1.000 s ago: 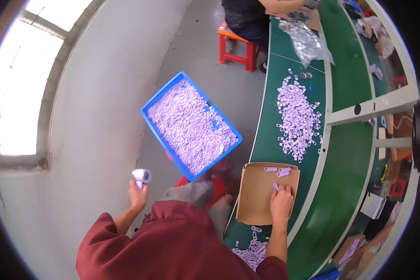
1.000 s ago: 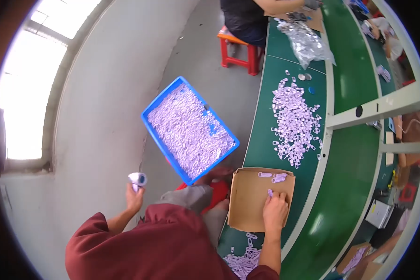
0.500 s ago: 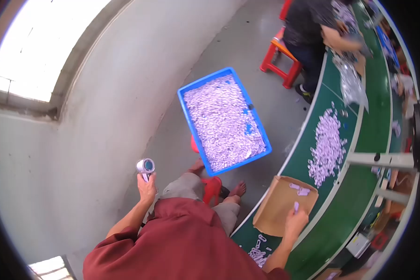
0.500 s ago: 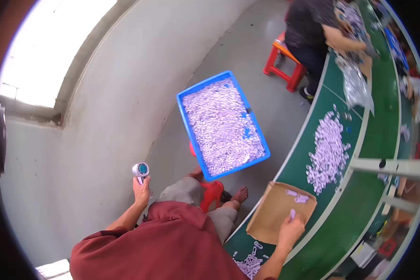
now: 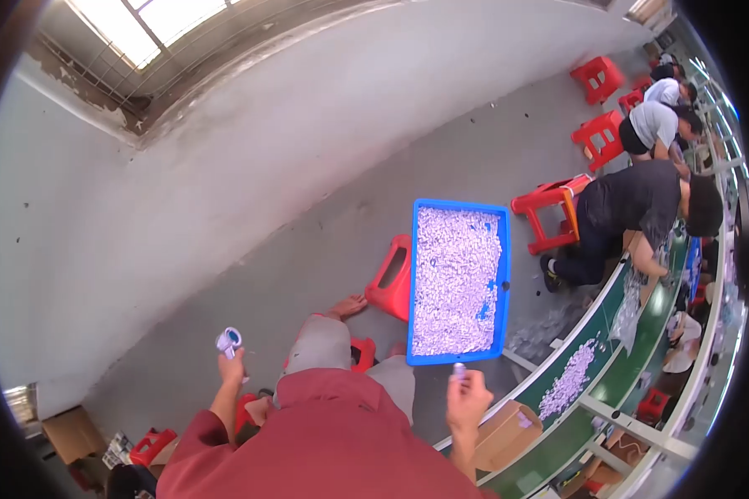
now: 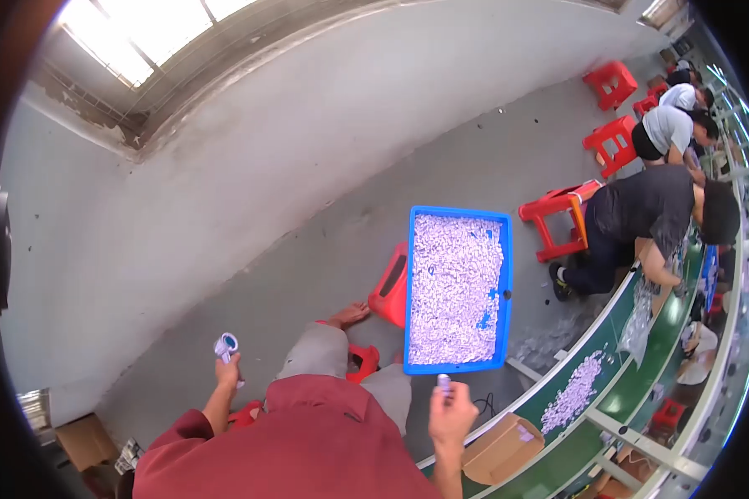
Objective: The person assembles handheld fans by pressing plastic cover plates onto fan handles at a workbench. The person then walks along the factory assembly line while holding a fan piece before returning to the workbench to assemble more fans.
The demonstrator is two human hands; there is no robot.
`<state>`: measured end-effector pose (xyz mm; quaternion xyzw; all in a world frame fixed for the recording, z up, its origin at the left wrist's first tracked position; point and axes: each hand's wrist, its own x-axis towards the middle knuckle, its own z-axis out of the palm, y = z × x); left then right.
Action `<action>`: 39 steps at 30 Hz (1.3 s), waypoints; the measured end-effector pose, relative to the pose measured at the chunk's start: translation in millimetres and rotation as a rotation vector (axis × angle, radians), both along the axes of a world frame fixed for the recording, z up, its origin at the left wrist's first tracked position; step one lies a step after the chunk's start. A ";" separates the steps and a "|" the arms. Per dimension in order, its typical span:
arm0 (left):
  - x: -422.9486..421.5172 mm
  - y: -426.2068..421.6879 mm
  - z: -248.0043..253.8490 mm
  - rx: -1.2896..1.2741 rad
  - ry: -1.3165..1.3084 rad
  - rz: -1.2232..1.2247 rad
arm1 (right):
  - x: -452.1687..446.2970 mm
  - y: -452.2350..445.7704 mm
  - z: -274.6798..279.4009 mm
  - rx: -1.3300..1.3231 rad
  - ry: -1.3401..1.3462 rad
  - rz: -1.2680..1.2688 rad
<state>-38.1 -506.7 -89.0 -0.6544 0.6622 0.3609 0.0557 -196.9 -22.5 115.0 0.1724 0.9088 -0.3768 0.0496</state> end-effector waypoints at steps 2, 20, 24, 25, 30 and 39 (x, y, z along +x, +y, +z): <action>7.1 9.0 41.0 0.099 -0.030 0.102 | -10.9 -26.1 -1.7 -0.066 0.010 0.113; 22.4 29.7 -83.7 0.356 -0.104 -0.087 | -122.9 -145.3 -23.9 -0.264 0.300 0.699; -8.9 -20.4 -68.8 0.341 -0.153 -0.132 | -133.6 -209.9 -10.0 -0.338 0.267 0.790; -15.3 -31.2 -65.8 0.335 -0.165 -0.136 | -137.2 -219.1 -1.7 -0.355 0.256 0.796; -28.9 -80.6 -63.0 0.284 -0.231 -0.201 | -156.9 -228.4 12.3 -0.306 0.271 0.737; -129.7 -99.0 -80.4 -0.118 -0.207 -0.599 | -211.5 -237.9 9.5 -0.316 0.313 0.704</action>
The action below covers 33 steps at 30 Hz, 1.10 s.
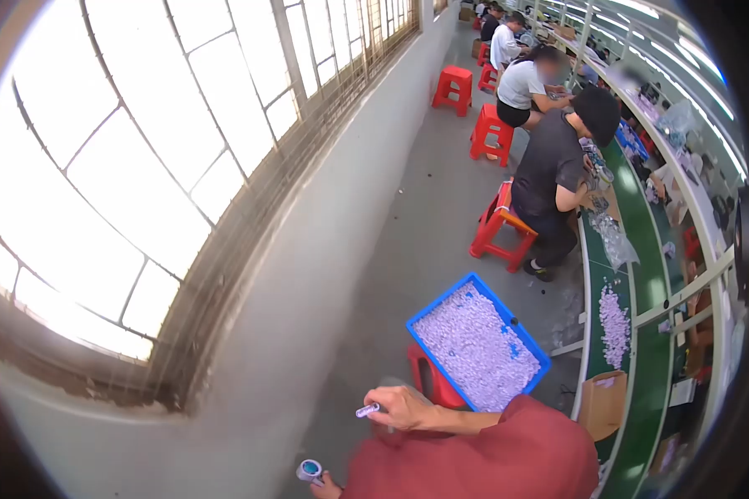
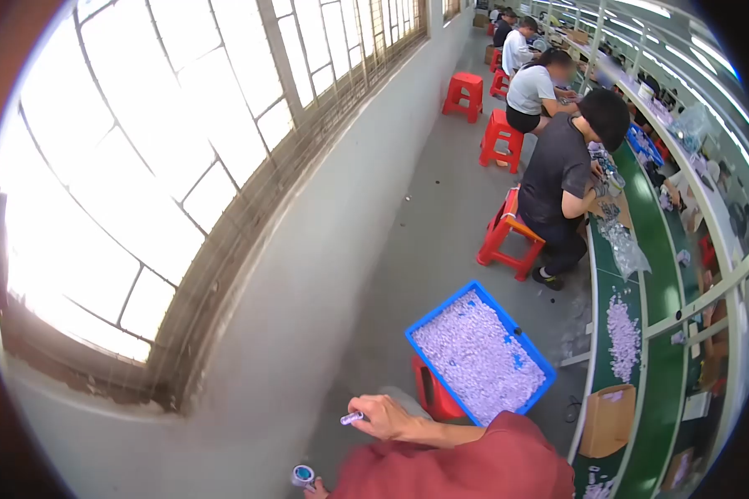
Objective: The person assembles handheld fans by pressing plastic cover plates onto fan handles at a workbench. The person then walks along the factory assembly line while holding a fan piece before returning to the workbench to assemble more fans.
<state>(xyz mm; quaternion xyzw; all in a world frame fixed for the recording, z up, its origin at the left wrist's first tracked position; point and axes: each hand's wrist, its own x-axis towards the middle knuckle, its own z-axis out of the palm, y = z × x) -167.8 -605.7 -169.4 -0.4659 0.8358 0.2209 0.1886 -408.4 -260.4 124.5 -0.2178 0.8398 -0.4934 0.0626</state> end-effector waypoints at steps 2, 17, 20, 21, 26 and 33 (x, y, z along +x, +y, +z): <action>-48.5 -7.8 -5.4 -0.171 0.362 -0.395 | -24.9 -5.6 -2.2 -0.033 -0.057 0.039; -428.6 139.0 287.6 0.997 0.799 -0.369 | -199.2 -0.7 -7.0 -0.320 -0.317 0.296; -467.2 136.1 300.5 0.905 0.554 -0.477 | -225.1 -5.9 -21.1 -0.423 -0.401 0.202; -487.5 137.1 307.6 0.883 0.491 -0.545 | -230.4 -10.6 -26.5 -0.499 -0.470 0.160; -546.0 146.1 286.7 1.091 0.515 -0.676 | -270.4 6.6 -14.6 -0.744 -0.735 -0.014; -633.8 207.7 341.2 1.249 0.416 -0.697 | -347.2 43.3 -38.2 -0.785 -0.656 0.033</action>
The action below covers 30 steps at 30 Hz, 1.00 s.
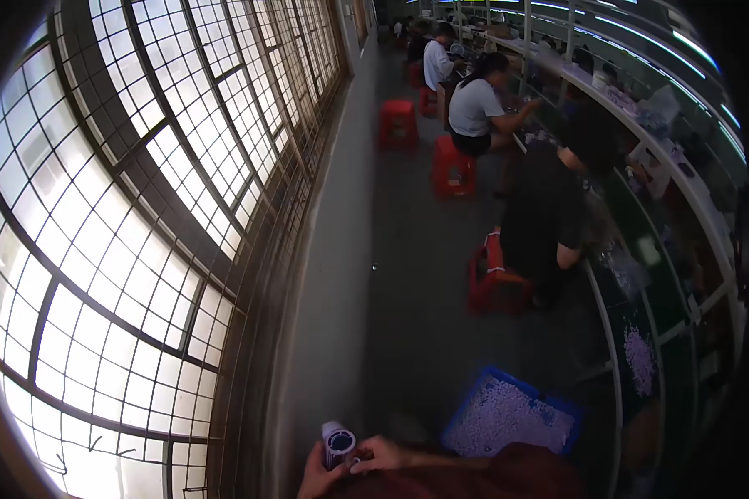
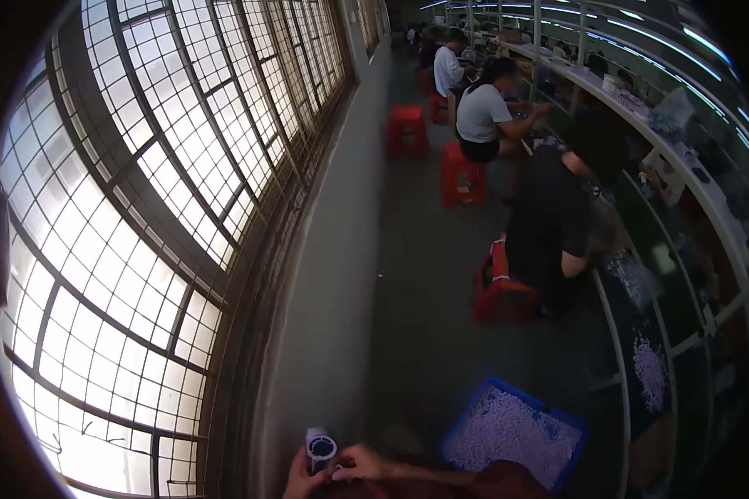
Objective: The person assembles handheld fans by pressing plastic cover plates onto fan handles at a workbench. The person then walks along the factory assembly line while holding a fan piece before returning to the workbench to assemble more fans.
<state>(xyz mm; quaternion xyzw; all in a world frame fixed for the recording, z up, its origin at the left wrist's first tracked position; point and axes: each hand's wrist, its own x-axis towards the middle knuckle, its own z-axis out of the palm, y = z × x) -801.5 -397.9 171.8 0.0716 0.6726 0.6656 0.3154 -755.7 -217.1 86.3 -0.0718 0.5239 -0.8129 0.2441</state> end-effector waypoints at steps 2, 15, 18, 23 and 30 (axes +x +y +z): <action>-27.4 13.6 -17.5 0.040 0.046 0.017 | -33.4 18.8 -5.8 -0.015 -0.030 0.006; -260.6 298.6 -26.1 -0.297 0.190 -0.185 | -214.3 289.8 22.6 -0.180 -0.212 -0.323; -298.8 359.4 -25.8 -0.176 0.085 -0.126 | -242.2 342.7 21.6 -0.231 -0.233 -0.353; -387.4 449.7 -42.6 -0.224 0.078 -0.325 | -310.8 424.6 -7.9 -0.225 -0.258 -0.447; -539.4 592.2 -51.8 -0.244 0.243 -0.378 | -453.4 561.0 -16.3 -0.314 -0.261 -0.565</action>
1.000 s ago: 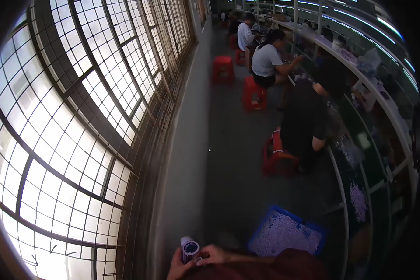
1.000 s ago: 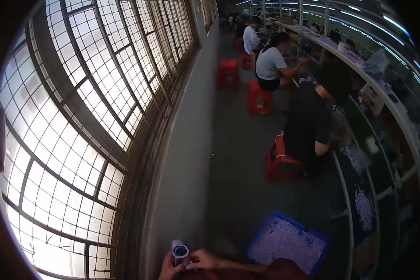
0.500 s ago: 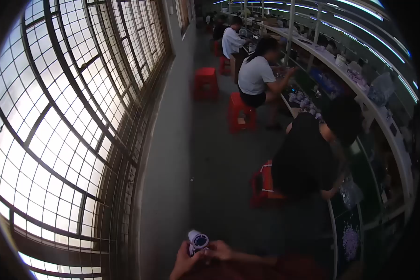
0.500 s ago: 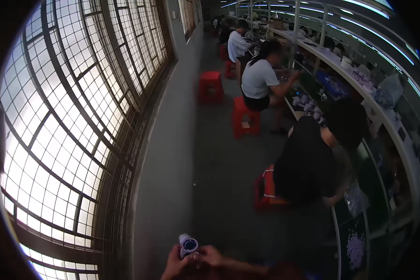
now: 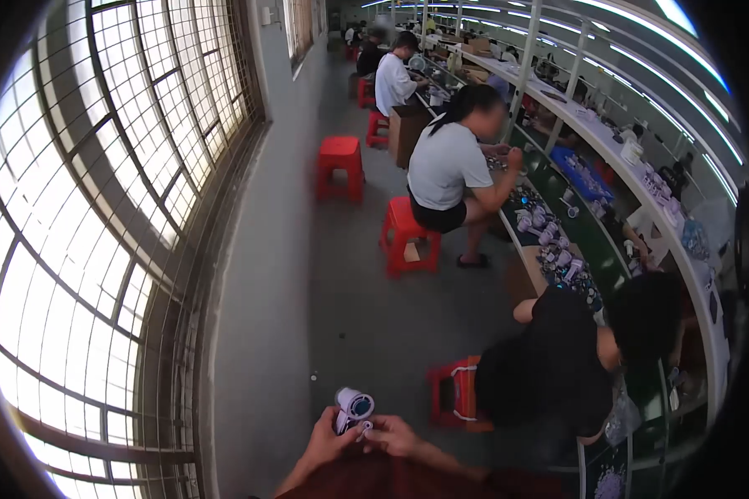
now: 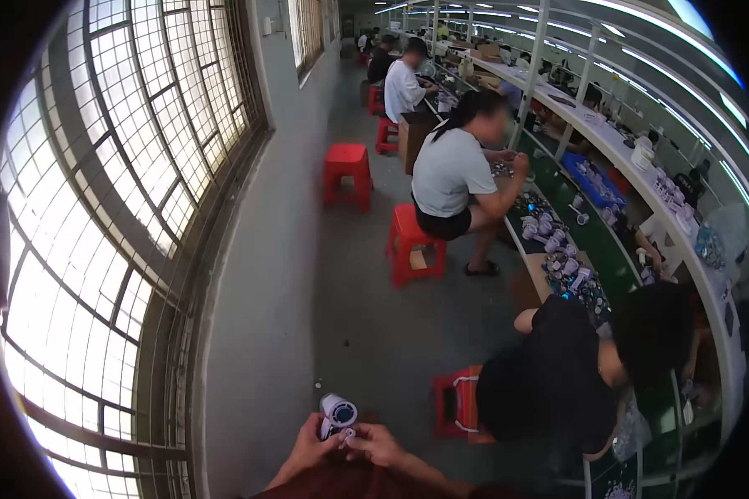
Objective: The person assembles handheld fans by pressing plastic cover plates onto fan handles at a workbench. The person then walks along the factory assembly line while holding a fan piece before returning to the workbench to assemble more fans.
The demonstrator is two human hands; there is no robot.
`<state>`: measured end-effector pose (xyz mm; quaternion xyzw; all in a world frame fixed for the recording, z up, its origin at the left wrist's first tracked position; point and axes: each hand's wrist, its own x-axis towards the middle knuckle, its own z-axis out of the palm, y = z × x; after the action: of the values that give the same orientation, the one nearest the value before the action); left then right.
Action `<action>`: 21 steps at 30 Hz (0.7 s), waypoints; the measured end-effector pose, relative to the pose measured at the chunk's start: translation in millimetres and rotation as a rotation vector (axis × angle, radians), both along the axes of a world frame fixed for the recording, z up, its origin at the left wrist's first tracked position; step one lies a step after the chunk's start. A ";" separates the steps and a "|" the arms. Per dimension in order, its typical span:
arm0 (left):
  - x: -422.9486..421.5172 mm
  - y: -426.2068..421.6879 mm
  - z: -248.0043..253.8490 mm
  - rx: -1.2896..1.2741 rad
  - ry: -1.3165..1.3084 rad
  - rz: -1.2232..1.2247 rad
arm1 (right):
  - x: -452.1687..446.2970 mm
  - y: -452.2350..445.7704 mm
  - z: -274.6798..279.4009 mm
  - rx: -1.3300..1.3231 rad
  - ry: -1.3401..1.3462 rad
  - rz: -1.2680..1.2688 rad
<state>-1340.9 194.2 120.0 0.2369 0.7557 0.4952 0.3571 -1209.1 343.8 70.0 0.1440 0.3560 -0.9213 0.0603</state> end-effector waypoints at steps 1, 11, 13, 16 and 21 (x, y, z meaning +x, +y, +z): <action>-22.6 22.1 6.4 -0.007 -0.009 -0.021 | -18.8 21.8 3.8 -0.023 0.031 -0.022; -213.0 234.5 -10.4 -0.030 0.023 -0.061 | -200.0 214.2 -4.0 -0.114 -0.010 -0.179; -250.3 280.2 -15.9 -0.061 -0.031 -0.006 | -243.2 260.1 -13.8 -0.066 -0.015 -0.144; -309.4 349.3 -12.2 -0.106 -0.076 0.043 | -310.9 336.2 -4.9 -0.038 -0.063 -0.112; -390.1 428.2 -0.2 -0.043 0.021 0.197 | -416.0 431.5 26.8 -0.094 -0.117 -0.081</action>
<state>-1730.9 622.4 119.9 0.1588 0.7896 0.5089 0.3038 -1625.1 775.3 96.8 0.2090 0.3020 -0.9287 0.0504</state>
